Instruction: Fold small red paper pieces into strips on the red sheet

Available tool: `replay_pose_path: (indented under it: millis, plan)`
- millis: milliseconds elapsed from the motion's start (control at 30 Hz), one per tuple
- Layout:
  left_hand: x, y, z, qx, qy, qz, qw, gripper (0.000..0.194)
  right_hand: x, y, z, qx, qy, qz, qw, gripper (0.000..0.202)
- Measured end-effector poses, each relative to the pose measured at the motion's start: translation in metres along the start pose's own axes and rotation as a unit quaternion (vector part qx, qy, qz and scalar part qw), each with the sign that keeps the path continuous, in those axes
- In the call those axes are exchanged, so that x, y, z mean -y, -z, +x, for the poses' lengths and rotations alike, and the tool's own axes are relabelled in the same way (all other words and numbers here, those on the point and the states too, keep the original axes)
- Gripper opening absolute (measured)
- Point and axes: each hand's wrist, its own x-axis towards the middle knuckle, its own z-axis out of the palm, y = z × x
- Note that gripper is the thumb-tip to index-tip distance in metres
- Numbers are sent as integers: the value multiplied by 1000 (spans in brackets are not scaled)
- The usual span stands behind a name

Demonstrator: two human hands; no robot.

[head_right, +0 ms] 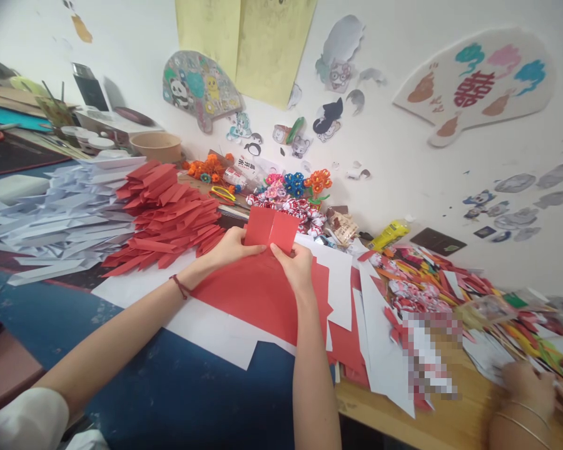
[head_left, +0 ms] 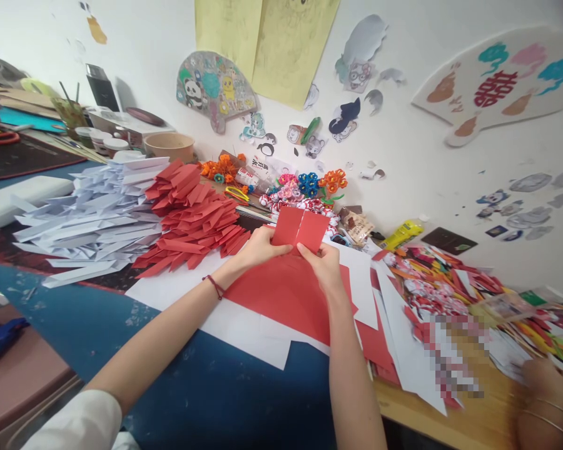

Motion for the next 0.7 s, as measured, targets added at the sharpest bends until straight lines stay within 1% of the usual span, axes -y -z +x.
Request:
replay_pose_path:
  millis: [133, 300, 467, 567, 700]
  plan:
    - [0, 1, 0, -5, -1, 15, 1000, 31, 1, 3, 0, 22, -12, -16, 1000, 43]
    - [1, 0, 1, -8, -4, 21, 1000, 30, 2, 2, -1, 24, -25, -20, 999, 48]
    - [2, -3, 3, -29, -13, -7, 999, 32, 5, -4, -2, 35, -39, 66, 996, 46]
    - [1, -4, 3, -29, -22, -15, 999, 32, 7, -6, -2, 48, -44, 119, 991, 43]
    - [1, -3, 3, -24, -22, -21, 999, 33, 8, -7, -3, 48, -41, 144, 988, 40]
